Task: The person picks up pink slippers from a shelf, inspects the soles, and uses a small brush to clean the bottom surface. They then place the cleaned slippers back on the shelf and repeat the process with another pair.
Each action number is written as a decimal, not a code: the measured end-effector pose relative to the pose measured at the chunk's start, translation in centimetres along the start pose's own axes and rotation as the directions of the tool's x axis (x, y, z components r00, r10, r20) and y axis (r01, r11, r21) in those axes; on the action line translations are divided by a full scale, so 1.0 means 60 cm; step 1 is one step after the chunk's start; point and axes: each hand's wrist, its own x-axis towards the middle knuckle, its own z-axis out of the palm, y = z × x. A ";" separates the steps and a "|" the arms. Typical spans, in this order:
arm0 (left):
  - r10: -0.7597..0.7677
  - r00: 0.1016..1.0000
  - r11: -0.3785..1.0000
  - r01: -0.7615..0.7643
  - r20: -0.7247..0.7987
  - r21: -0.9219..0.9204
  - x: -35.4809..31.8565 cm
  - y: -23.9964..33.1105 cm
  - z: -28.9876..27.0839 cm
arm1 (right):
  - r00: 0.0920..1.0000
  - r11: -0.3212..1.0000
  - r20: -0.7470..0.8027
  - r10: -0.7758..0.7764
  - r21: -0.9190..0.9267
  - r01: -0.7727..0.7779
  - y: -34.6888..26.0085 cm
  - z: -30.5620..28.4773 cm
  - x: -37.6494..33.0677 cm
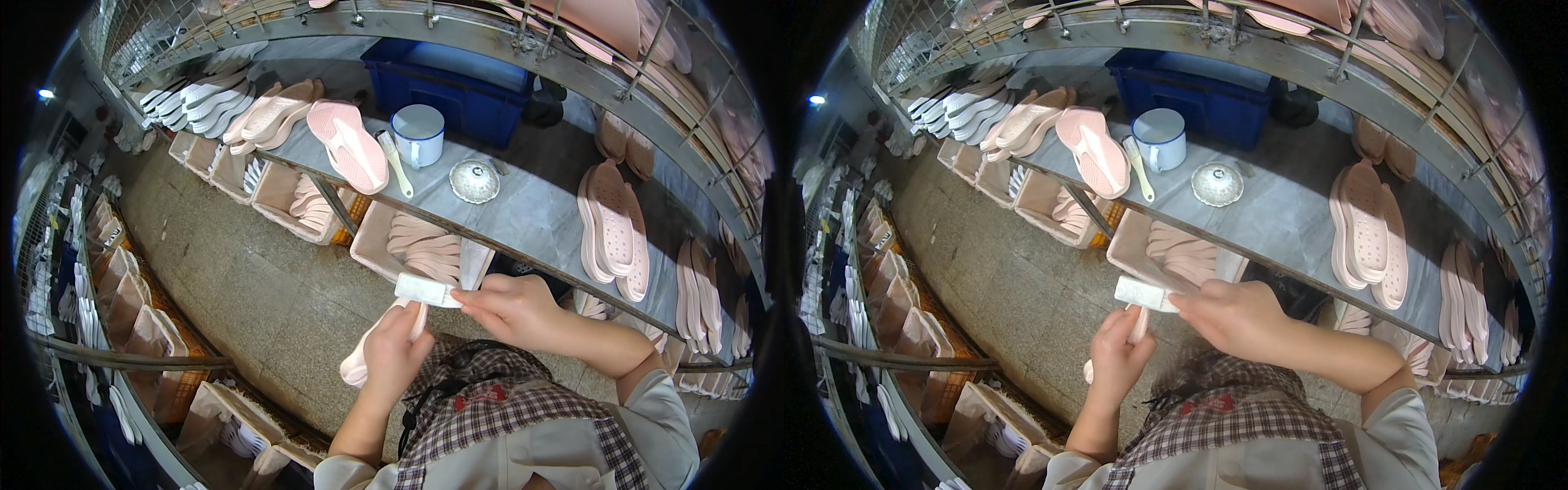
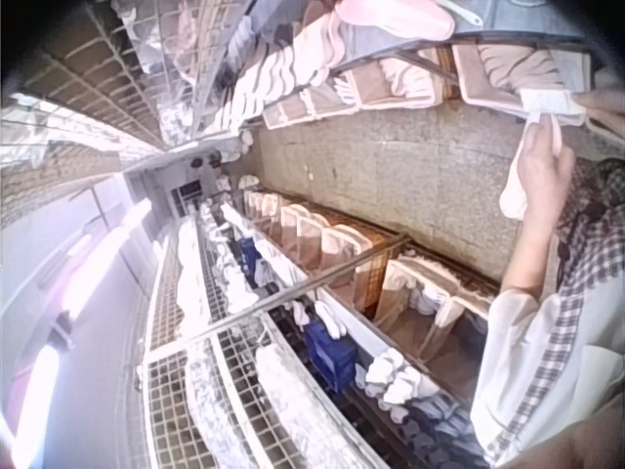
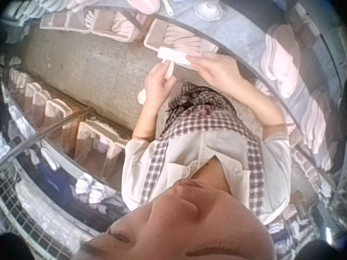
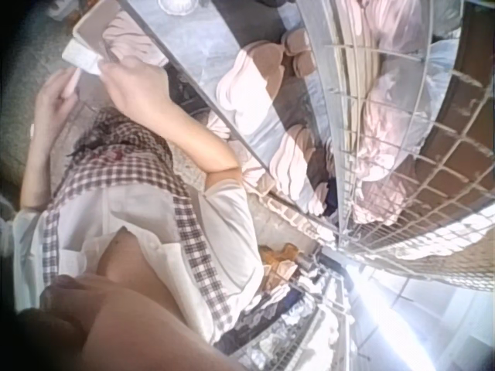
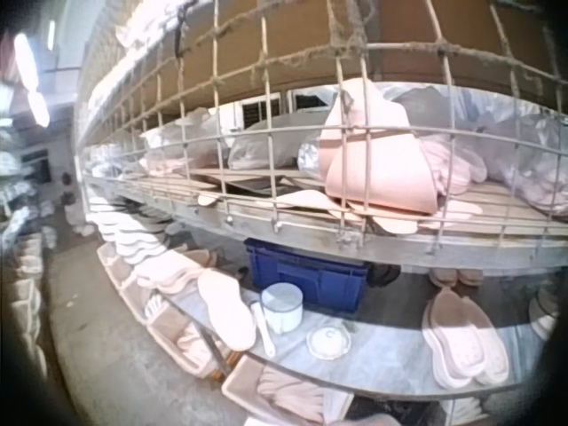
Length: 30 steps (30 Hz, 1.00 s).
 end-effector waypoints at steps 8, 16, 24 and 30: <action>0.012 1.000 1.000 -0.012 0.012 0.004 -0.008 0.003 -0.009 | 0.996 0.997 -0.053 0.073 0.000 -0.073 0.022 -0.015 0.015; 0.021 1.000 0.997 -0.021 -0.001 -0.079 -0.010 0.000 -0.006 | 0.995 0.995 -0.021 0.093 0.024 -0.093 -0.005 -0.007 0.000; 0.044 0.999 0.992 -0.046 -0.019 -0.118 -0.015 -0.004 -0.002 | 0.999 0.999 -0.017 0.036 0.026 -0.036 -0.002 -0.005 -0.008; 0.014 1.000 0.989 -0.013 0.003 -0.147 -0.021 0.002 -0.011 | 0.993 0.990 -0.079 0.086 -0.107 -0.094 0.011 -0.015 0.009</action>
